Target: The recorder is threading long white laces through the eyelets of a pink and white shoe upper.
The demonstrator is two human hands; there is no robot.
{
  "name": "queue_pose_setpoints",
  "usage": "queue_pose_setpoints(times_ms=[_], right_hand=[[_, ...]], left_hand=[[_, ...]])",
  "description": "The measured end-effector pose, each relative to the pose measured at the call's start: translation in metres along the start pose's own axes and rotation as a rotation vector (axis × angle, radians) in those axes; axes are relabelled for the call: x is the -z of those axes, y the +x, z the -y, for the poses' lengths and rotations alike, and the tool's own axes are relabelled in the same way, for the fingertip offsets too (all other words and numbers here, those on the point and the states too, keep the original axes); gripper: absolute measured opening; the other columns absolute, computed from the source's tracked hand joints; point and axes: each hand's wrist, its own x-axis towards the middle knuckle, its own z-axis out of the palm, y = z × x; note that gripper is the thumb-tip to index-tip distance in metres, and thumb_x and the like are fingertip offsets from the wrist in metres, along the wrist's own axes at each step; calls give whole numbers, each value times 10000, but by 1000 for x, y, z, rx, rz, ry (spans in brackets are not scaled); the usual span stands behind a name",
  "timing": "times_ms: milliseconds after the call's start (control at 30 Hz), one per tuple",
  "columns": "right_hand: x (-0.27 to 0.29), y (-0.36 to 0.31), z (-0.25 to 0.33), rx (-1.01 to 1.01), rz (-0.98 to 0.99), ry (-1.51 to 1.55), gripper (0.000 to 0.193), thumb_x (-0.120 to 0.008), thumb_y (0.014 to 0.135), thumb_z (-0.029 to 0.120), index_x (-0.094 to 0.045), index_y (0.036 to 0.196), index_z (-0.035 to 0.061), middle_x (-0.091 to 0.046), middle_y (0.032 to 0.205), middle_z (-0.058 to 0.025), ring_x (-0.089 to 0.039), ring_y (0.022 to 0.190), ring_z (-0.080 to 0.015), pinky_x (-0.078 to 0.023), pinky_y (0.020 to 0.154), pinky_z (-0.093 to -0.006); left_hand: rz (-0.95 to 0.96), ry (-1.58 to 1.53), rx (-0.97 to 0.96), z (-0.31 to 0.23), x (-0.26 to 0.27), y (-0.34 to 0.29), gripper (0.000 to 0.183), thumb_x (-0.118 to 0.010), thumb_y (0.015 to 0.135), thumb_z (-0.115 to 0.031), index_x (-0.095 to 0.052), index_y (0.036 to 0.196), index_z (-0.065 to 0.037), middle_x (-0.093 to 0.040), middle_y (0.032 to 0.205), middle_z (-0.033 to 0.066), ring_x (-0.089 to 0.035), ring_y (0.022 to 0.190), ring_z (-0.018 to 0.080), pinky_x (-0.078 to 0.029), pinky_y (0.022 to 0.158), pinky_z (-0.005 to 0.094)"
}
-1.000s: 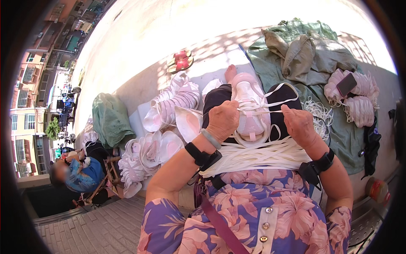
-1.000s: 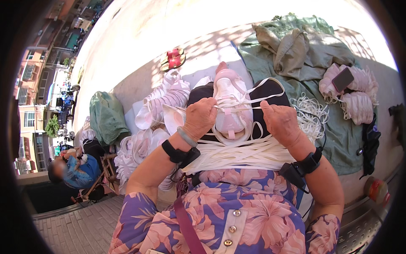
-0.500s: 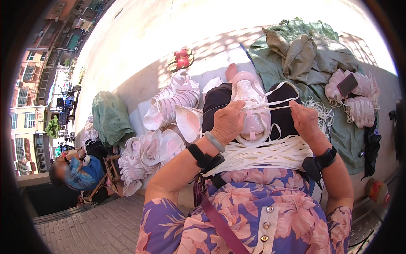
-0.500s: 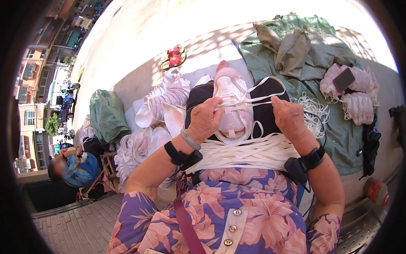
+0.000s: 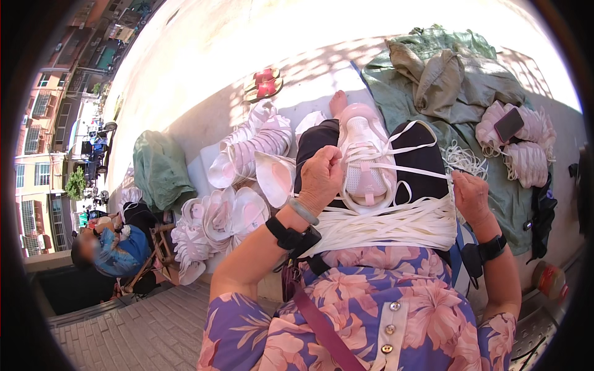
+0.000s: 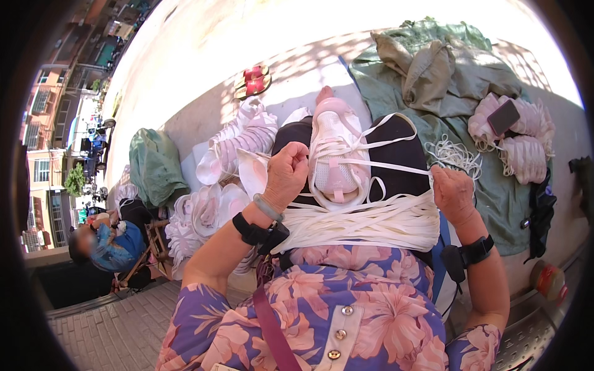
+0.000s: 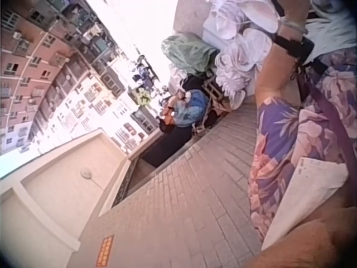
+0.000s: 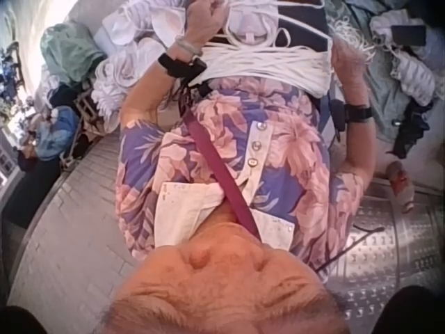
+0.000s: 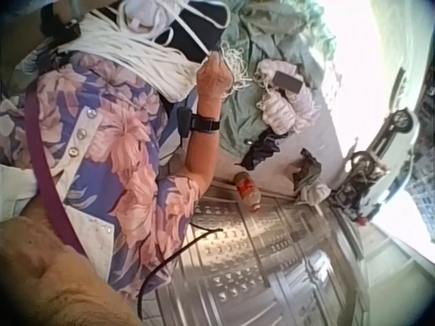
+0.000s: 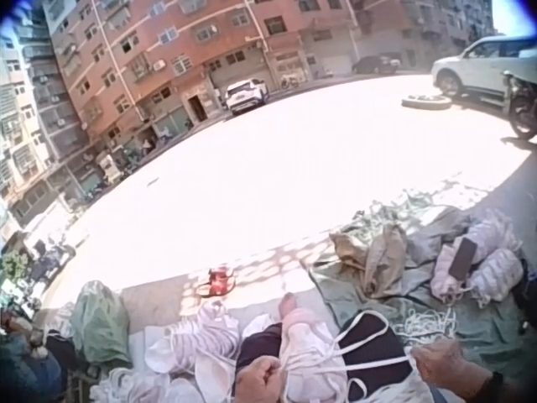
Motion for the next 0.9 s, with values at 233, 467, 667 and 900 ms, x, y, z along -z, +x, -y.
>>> queue_pose_setpoints(times_ms=[233, 467, 667, 900], right_hand=[[-9, 54, 65, 58, 46, 372, 343, -608, 659, 95, -580, 992, 18, -593, 931, -134, -564, 850, -308, -452, 736, -391], [-45, 82, 102, 22, 103, 328, 419, -658, 688, 203, -521, 1035, 13, -551, 910, -134, -565, 873, -297, -462, 732, -385], [-52, 80, 95, -65, 139, 338, 299, -591, 730, 156, -532, 980, 1, -541, 845, -141, -570, 815, -314, -473, 678, -409], [-61, 81, 89, -167, 95, 465, 253, -562, 751, 139, -546, 962, 1, -538, 830, -159, -562, 789, -325, -465, 679, -413]], left_hand=[[32, 261, -381, -30, -7, 9, 126, -611, 711, -23, -602, 834, -47, -589, 880, 71, -562, 826, 237, -418, 726, 351], [48, 228, -344, -29, -35, 11, 105, -649, 696, -103, -623, 790, -63, -580, 944, 68, -516, 940, 274, -370, 805, 390], [-8, 255, -348, -25, -48, 12, 107, -653, 678, -101, -611, 770, -65, -565, 971, 77, -504, 965, 287, -362, 831, 410], [7, 253, -392, -20, -52, 20, 181, -673, 660, -120, -614, 822, -63, -562, 1015, 104, -493, 1042, 308, -342, 905, 440]])
